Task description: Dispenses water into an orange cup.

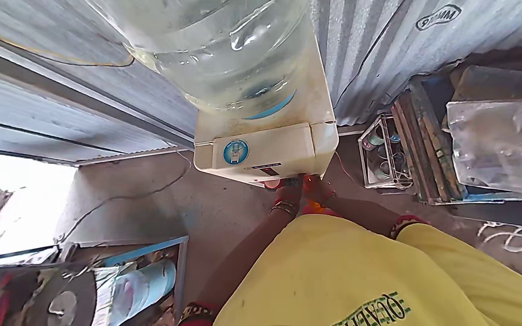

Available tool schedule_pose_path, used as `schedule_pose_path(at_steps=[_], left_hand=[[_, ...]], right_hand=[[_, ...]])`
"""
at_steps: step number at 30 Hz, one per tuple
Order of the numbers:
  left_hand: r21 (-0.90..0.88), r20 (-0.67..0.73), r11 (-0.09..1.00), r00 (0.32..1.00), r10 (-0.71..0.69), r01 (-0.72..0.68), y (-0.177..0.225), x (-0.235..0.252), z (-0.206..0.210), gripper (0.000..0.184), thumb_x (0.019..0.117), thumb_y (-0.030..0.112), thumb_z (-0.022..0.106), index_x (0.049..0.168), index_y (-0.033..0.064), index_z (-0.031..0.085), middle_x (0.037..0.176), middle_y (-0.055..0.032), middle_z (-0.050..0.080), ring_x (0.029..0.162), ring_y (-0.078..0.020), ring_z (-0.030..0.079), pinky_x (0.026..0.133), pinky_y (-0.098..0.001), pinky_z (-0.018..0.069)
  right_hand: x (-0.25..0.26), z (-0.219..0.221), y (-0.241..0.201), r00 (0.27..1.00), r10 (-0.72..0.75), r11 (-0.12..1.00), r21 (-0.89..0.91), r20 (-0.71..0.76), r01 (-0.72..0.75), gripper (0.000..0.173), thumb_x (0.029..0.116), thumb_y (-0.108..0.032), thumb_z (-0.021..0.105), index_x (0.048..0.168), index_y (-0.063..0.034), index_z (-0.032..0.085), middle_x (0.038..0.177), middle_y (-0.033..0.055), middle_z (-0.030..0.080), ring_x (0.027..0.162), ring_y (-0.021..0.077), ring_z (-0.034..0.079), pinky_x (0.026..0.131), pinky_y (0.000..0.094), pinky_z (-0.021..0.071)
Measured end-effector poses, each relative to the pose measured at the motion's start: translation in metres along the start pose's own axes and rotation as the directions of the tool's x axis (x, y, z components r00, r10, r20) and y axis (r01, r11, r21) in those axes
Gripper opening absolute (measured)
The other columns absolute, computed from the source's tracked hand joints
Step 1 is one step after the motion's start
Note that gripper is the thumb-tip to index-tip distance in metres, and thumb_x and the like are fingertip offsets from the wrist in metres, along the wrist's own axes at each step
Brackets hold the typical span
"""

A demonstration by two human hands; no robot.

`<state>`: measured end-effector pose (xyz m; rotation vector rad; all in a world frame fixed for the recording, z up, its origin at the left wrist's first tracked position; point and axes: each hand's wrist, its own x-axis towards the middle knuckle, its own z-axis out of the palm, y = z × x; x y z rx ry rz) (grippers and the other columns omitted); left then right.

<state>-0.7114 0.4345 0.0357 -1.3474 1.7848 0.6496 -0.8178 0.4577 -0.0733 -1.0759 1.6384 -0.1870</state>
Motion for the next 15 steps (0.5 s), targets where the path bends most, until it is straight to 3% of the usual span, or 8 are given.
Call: schedule_pose_path(at_steps=[4,8,11,15], left_hand=[[-0.032,-0.021,0.999,1.000,0.000,0.000,-0.002,0.000,0.002,0.068,0.1048,-0.002,0.041,0.165,0.0141,0.015,0.138,-0.0334,0.056,0.127,-0.0526,0.056,0.102,-0.0665,0.0440],[-0.022,-0.038,1.000,0.999,0.011,-0.011,-0.002,-0.002,0.002,0.071,0.1049,-0.003,0.040,0.166,0.0172,0.010,0.137,-0.0328,0.057,0.125,-0.0520,0.058,0.100,-0.0653,0.0458],[-0.021,-0.045,1.000,0.999,0.016,-0.017,-0.003,0.001,0.003,0.069,0.1053,-0.002,0.039,0.166,0.0159,0.012,0.136,-0.0336,0.057,0.124,-0.0527,0.058,0.100,-0.0658,0.0454],[-0.017,-0.054,1.000,0.998,0.016,-0.017,-0.003,0.004,0.005,0.070,0.1054,-0.002,0.040,0.166,0.0174,0.011,0.140,-0.0335,0.054,0.125,-0.0529,0.057,0.099,-0.0660,0.0465]], right_hand=[[0.005,0.006,0.006,0.999,-0.029,1.000,-0.003,-0.019,0.029,0.053,0.1049,-0.038,0.053,0.149,-0.0092,0.050,0.140,0.0210,0.061,0.127,0.0379,0.061,0.106,0.0602,0.0451],[-0.038,-0.020,-0.025,0.999,0.020,0.998,0.053,0.033,-0.022,0.051,0.1112,-0.039,0.041,0.150,-0.0070,0.049,0.143,0.0224,0.059,0.133,0.0385,0.057,0.111,0.0572,0.0400],[-0.010,-0.004,-0.003,1.000,-0.029,0.999,0.014,-0.011,0.030,0.053,0.1077,-0.044,0.045,0.149,-0.0117,0.052,0.138,0.0216,0.063,0.126,0.0400,0.061,0.106,0.0609,0.0444],[-0.032,-0.019,-0.018,0.999,-0.001,1.000,-0.002,0.049,0.001,0.051,0.1082,-0.035,0.049,0.151,-0.0063,0.048,0.143,0.0235,0.059,0.131,0.0399,0.057,0.110,0.0588,0.0415]])
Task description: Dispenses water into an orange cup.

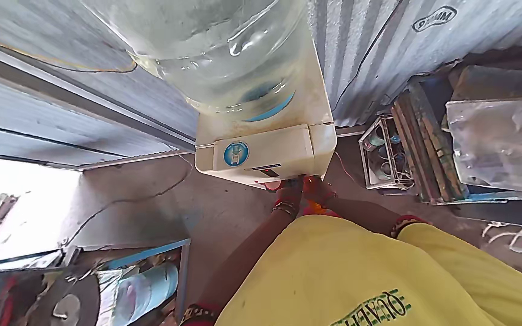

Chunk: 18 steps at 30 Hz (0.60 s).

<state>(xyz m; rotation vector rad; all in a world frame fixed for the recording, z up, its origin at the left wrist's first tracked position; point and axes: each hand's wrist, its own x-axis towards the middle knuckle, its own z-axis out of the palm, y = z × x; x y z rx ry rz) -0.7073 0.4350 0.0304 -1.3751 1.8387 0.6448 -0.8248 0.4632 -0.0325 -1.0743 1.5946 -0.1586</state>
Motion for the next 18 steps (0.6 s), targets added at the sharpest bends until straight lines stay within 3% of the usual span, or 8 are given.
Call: schedule_pose_path(at_steps=[7,15,18], left_hand=[[-0.018,-0.011,1.000,1.000,0.002,-0.002,-0.001,0.002,0.002,0.067,0.1067,0.000,0.038,0.166,0.0176,0.012,0.138,-0.0339,0.056,0.124,-0.0530,0.058,0.099,-0.0660,0.0462],[-0.010,0.040,1.000,0.999,-0.027,0.027,0.001,0.004,-0.001,0.067,0.1083,0.003,0.036,0.167,0.0195,0.008,0.135,-0.0327,0.059,0.126,-0.0516,0.057,0.102,-0.0653,0.0442],[-0.027,0.030,0.999,0.999,-0.024,0.025,0.000,0.006,0.002,0.062,0.1094,0.005,0.035,0.166,0.0173,0.013,0.135,-0.0329,0.059,0.127,-0.0512,0.057,0.103,-0.0655,0.0437]], right_hand=[[0.037,0.021,0.023,0.997,-0.009,0.999,0.040,-0.071,0.012,0.051,0.1080,-0.044,0.045,0.146,-0.0111,0.055,0.138,0.0211,0.063,0.127,0.0381,0.061,0.107,0.0595,0.0443],[0.052,0.027,0.035,0.997,-0.033,0.999,-0.029,-0.074,0.031,0.055,0.1031,-0.044,0.055,0.149,-0.0124,0.051,0.138,0.0203,0.062,0.126,0.0397,0.062,0.104,0.0634,0.0452],[0.064,0.035,0.042,0.992,-0.049,0.998,-0.035,-0.119,0.045,0.054,0.1030,-0.051,0.050,0.142,-0.0154,0.058,0.130,0.0181,0.068,0.118,0.0378,0.066,0.099,0.0630,0.0489]])
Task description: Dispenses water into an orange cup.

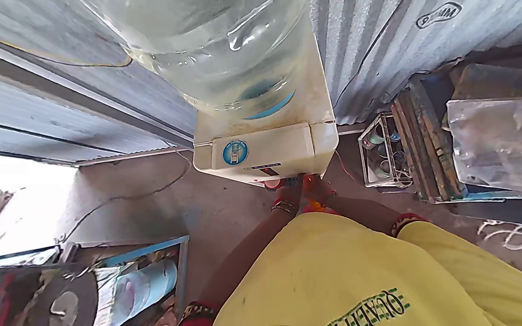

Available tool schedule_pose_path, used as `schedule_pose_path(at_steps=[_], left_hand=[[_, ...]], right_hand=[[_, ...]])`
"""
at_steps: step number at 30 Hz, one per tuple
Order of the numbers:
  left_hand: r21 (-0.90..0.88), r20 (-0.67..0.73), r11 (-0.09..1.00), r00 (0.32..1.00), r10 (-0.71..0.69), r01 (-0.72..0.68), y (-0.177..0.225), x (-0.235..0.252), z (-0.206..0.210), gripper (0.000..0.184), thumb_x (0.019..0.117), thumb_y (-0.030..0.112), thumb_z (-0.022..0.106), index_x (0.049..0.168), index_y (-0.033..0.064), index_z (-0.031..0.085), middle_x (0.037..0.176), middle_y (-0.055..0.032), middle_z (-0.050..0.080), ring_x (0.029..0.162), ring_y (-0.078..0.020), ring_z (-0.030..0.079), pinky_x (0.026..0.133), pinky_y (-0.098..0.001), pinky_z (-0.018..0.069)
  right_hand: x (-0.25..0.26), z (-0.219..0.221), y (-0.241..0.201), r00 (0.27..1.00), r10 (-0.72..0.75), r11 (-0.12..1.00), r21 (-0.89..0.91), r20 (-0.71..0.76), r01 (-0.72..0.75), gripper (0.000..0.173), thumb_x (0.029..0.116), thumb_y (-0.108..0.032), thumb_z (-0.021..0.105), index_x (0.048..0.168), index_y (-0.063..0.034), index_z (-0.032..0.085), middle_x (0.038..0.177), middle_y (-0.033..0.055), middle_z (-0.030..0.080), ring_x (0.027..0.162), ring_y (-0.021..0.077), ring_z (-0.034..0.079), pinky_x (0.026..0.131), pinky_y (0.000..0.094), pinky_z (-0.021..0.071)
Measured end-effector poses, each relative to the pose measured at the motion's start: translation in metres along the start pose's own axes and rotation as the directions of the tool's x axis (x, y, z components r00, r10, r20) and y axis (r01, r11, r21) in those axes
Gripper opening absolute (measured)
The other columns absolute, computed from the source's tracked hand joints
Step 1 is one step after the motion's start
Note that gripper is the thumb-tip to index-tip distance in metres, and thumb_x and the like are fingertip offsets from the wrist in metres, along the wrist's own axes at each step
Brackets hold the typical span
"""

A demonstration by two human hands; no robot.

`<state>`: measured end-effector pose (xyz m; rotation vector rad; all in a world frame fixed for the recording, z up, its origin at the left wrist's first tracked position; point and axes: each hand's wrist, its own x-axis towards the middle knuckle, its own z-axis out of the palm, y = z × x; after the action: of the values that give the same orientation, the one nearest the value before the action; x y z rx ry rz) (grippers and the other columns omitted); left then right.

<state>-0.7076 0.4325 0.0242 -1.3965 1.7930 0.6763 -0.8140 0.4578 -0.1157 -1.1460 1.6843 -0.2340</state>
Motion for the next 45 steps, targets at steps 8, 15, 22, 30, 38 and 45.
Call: schedule_pose_path(at_steps=[8,15,22,30,38,45], left_hand=[[0.035,0.004,0.999,1.000,0.011,-0.012,0.000,-0.004,-0.002,0.065,0.1079,0.001,0.035,0.166,0.0168,0.009,0.134,-0.0331,0.059,0.124,-0.0514,0.059,0.100,-0.0644,0.0459],[0.007,0.001,1.000,1.000,0.011,-0.011,0.000,-0.004,-0.001,0.065,0.1076,0.001,0.036,0.166,0.0163,0.012,0.134,-0.0326,0.060,0.124,-0.0512,0.059,0.101,-0.0647,0.0457],[0.040,0.015,0.999,1.000,0.024,-0.025,0.000,-0.008,-0.004,0.069,0.1071,-0.001,0.036,0.166,0.0177,0.006,0.132,-0.0323,0.060,0.122,-0.0507,0.060,0.099,-0.0638,0.0467],[0.014,0.021,0.999,0.999,0.038,-0.039,-0.001,-0.006,-0.005,0.073,0.1053,-0.004,0.039,0.166,0.0174,0.004,0.137,-0.0340,0.056,0.125,-0.0519,0.058,0.101,-0.0645,0.0457],[0.007,0.008,0.999,0.999,0.048,-0.048,-0.003,-0.009,-0.006,0.075,0.1043,-0.005,0.040,0.166,0.0182,0.005,0.138,-0.0339,0.056,0.124,-0.0518,0.058,0.100,-0.0646,0.0461],[-0.014,-0.005,0.997,0.997,0.081,-0.081,-0.007,-0.007,-0.004,0.067,0.1069,-0.001,0.037,0.166,0.0149,0.009,0.140,-0.0338,0.054,0.126,-0.0526,0.057,0.101,-0.0658,0.0452]], right_hand=[[-0.016,-0.012,-0.014,0.999,0.018,0.998,0.064,0.036,-0.020,0.054,0.1079,-0.051,0.041,0.144,-0.0137,0.057,0.133,0.0187,0.066,0.122,0.0375,0.064,0.104,0.0608,0.0461],[-0.033,-0.025,-0.031,0.998,0.032,0.994,0.102,0.051,-0.037,0.052,0.1106,-0.045,0.038,0.143,-0.0091,0.058,0.134,0.0196,0.065,0.124,0.0360,0.063,0.106,0.0574,0.0450],[-0.033,-0.024,-0.029,0.998,0.048,0.998,0.026,0.050,-0.049,0.055,0.1095,-0.048,0.038,0.145,-0.0101,0.056,0.135,0.0199,0.065,0.125,0.0374,0.062,0.106,0.0591,0.0450],[-0.061,-0.045,-0.053,0.995,0.004,1.000,-0.011,0.101,-0.003,0.049,0.1122,-0.034,0.039,0.152,-0.0062,0.047,0.147,0.0205,0.056,0.135,0.0359,0.055,0.113,0.0531,0.0399],[-0.054,-0.040,-0.050,0.996,0.034,0.999,0.014,0.078,-0.035,0.050,0.1120,-0.038,0.038,0.151,-0.0085,0.049,0.144,0.0197,0.059,0.132,0.0358,0.058,0.111,0.0548,0.0413],[-0.063,-0.043,-0.056,0.996,0.055,0.997,0.058,0.070,-0.059,0.049,0.1117,-0.036,0.040,0.148,-0.0045,0.051,0.141,0.0208,0.061,0.130,0.0357,0.059,0.110,0.0547,0.0424]])
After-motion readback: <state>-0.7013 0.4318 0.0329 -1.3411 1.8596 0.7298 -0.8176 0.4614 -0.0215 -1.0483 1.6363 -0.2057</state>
